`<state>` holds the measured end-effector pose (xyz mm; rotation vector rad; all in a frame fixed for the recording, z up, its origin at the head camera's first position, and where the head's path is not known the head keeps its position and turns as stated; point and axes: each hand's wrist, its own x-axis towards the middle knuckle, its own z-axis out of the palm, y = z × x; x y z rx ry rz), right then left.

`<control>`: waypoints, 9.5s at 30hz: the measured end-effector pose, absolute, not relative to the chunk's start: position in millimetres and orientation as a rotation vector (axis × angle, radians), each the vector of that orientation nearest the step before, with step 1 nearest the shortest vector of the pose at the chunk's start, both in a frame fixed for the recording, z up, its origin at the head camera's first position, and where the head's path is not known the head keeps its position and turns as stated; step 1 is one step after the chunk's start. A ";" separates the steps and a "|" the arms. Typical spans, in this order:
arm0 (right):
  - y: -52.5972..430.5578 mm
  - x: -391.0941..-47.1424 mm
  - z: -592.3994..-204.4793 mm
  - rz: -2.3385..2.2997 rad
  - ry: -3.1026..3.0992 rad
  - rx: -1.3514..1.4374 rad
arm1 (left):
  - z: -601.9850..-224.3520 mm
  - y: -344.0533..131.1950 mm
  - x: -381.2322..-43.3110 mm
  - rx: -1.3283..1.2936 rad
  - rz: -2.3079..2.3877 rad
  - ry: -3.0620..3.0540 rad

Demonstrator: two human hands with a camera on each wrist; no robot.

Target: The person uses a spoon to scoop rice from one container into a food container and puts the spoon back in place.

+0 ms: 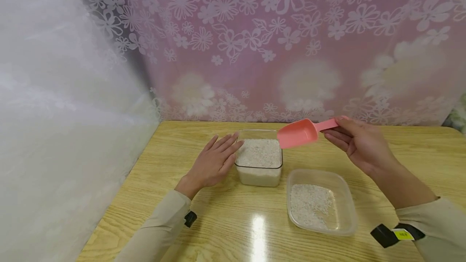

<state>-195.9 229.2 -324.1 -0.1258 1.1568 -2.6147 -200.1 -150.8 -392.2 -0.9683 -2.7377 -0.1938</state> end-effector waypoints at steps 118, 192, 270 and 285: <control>192.5 -195.0 -349.5 -2.476 1.194 -0.028 | -373.8 -151.7 -200.0 -1.008 -0.146 -2.838; 331.0 -143.2 -384.2 -2.070 1.629 -0.244 | -375.1 -151.9 -198.8 -0.982 -0.161 -2.835; 245.3 -200.7 -331.5 -2.545 1.199 -0.173 | -378.2 -150.1 -199.4 -0.956 -0.190 -2.839; 194.5 -209.3 -325.6 -2.500 1.700 -0.134 | -377.0 -150.6 -199.2 -0.959 -0.178 -2.852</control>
